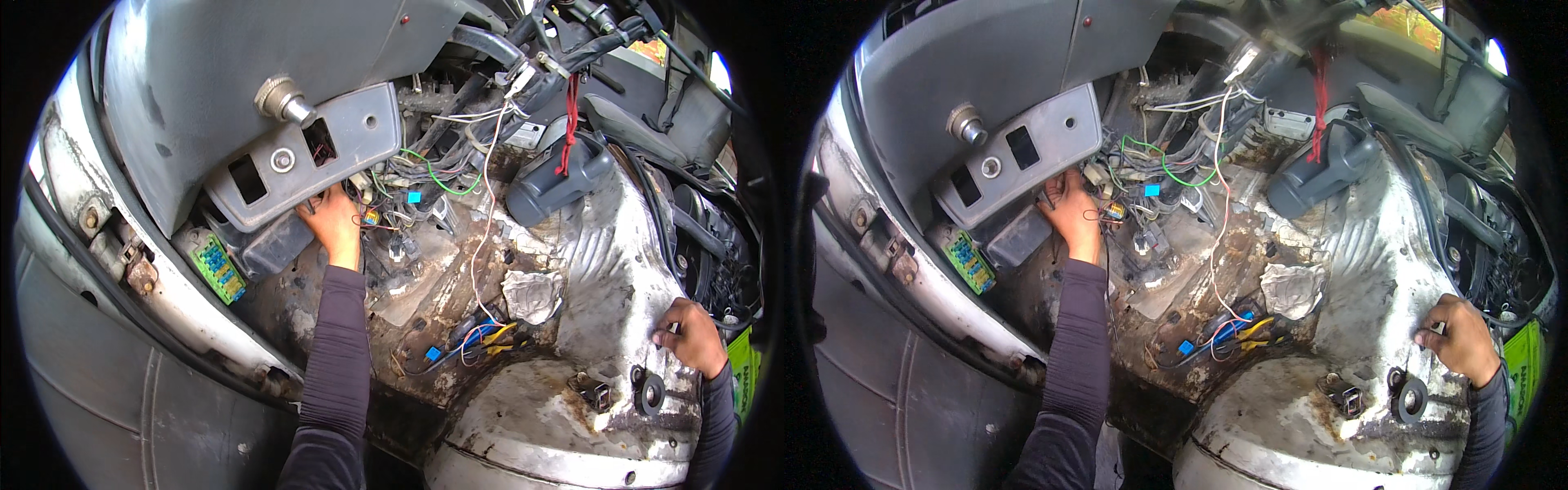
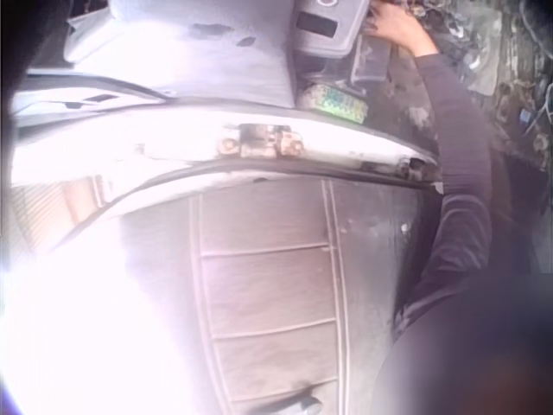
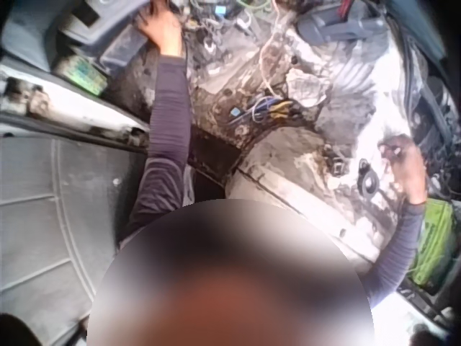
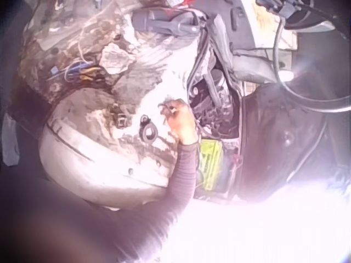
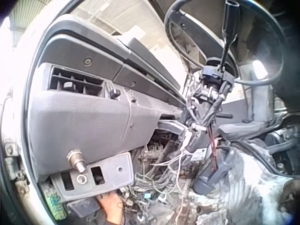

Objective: The person works on the vehicle's under-dash wiring, stripping wire ends with a yellow-handled tool and twisting wires together by hand. They handle multiple wire bundles and connectors while reaching into the confined space beneath the dashboard.

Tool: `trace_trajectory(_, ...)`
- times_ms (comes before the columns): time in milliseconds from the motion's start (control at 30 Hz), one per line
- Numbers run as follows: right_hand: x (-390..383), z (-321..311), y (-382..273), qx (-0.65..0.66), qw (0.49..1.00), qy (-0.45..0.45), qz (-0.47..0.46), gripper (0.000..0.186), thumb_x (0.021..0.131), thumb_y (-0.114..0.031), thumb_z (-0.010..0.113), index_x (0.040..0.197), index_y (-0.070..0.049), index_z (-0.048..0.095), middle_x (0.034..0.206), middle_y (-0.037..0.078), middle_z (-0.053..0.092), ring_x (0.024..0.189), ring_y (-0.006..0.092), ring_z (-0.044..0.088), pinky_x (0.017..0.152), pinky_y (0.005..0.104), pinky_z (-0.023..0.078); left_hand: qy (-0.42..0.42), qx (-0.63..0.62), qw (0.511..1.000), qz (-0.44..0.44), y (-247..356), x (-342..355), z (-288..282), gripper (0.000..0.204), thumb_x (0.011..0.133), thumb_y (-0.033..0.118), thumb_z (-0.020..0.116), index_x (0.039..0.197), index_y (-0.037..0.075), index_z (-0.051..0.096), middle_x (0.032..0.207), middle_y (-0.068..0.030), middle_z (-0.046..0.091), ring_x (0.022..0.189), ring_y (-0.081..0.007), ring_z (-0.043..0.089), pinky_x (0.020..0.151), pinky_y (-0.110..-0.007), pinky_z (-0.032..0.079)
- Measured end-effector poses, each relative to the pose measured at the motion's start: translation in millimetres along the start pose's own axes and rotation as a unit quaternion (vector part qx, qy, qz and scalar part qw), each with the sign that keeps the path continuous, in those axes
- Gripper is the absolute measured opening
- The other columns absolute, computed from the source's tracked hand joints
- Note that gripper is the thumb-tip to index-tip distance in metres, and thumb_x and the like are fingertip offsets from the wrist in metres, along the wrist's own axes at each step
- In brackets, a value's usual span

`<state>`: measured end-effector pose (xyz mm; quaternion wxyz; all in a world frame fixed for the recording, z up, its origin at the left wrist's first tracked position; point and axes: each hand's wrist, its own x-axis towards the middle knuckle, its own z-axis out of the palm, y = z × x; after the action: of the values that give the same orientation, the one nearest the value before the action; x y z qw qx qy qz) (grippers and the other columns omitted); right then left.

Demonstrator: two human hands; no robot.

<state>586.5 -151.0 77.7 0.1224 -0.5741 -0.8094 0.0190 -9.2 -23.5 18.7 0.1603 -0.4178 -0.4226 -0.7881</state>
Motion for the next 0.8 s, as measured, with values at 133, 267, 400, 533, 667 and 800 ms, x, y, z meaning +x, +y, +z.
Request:
trace_trajectory(133, 0.8, -0.3, -9.0, 0.014, 0.997, 0.071, -0.021, 0.02, 0.074, -0.01, 0.085, 0.087, 0.001, 0.074, 0.094, 0.017, 0.067, 0.085, 0.037, 0.067, 0.075, 0.0444, 0.051, -0.04, 0.12, 0.991, 0.035, -10.6, 1.6, -2.6, 0.033, 0.107, 0.02, 0.062, 0.126, -0.007, 0.059, 0.125, -0.0156, 0.068, 0.116, -0.0246, 0.063, 0.1, -0.035, 0.046)
trace_trajectory(267, 1.9, -1.3, -22.0, 0.028, 0.995, 0.092, -0.004, 0.018, 0.077, -0.007, 0.082, 0.089, 0.003, 0.072, 0.094, 0.017, 0.065, 0.083, 0.0371, 0.066, 0.072, 0.0441, 0.05, -0.002, 0.166, 0.984, 0.059, 6.4, -3.2, 0.8, 0.033, 0.108, 0.022, 0.059, 0.126, -0.006, 0.059, 0.121, -0.0193, 0.07, 0.112, -0.0311, 0.065, 0.101, -0.038, 0.045)
trace_trajectory(400, 1.0, -1.7, -33.2, 0.031, 0.993, 0.113, -0.025, 0.017, 0.078, -0.005, 0.08, 0.091, 0.002, 0.072, 0.093, 0.016, 0.062, 0.077, 0.0354, 0.065, 0.068, 0.0436, 0.049, -0.03, 0.123, 0.99, -0.058, 46.3, -19.4, 0.5, 0.035, 0.105, 0.011, 0.057, 0.135, -0.008, 0.054, 0.129, -0.027, 0.065, 0.121, -0.0422, 0.06, 0.108, -0.044, 0.042)
trace_trajectory(533, -1.2, -0.5, -38.6, 0.033, 0.988, 0.133, -0.066, 0.017, 0.079, -0.004, 0.079, 0.093, 0.002, 0.071, 0.092, 0.016, 0.061, 0.07, 0.0342, 0.063, 0.066, 0.0436, 0.049, -0.113, 0.266, 0.953, 0.089, 81.9, -32.7, -12.4, 0.056, 0.099, 0.008, 0.056, 0.149, -0.01, 0.039, 0.15, -0.0362, 0.042, 0.14, -0.0541, 0.04, 0.119, -0.055, 0.03)
trace_trajectory(667, -3.4, -0.2, -44.8, 0.027, 0.983, 0.153, -0.098, 0.016, 0.08, -0.005, 0.078, 0.093, 0.002, 0.07, 0.092, 0.016, 0.06, 0.069, 0.0337, 0.062, 0.066, 0.0435, 0.048, -0.131, 0.257, 0.957, 0.044, 104.5, -53.2, -33.6, 0.057, 0.098, 0.009, 0.058, 0.15, -0.008, 0.042, 0.153, -0.0342, 0.039, 0.14, -0.0518, 0.04, 0.12, -0.056, 0.029)
trace_trajectory(800, -7.2, -5.5, -63.2, 0.037, 0.983, 0.141, -0.109, 0.016, 0.081, -0.004, 0.077, 0.094, 0.002, 0.071, 0.093, 0.015, 0.061, 0.067, 0.0298, 0.062, 0.065, 0.0409, 0.05, -0.152, 0.279, 0.948, 0.014, 115.2, -95.3, -63.4, 0.071, 0.084, 0.003, 0.069, 0.151, -0.001, 0.045, 0.156, -0.0262, 0.037, 0.143, -0.0483, 0.033, 0.122, -0.056, 0.026)
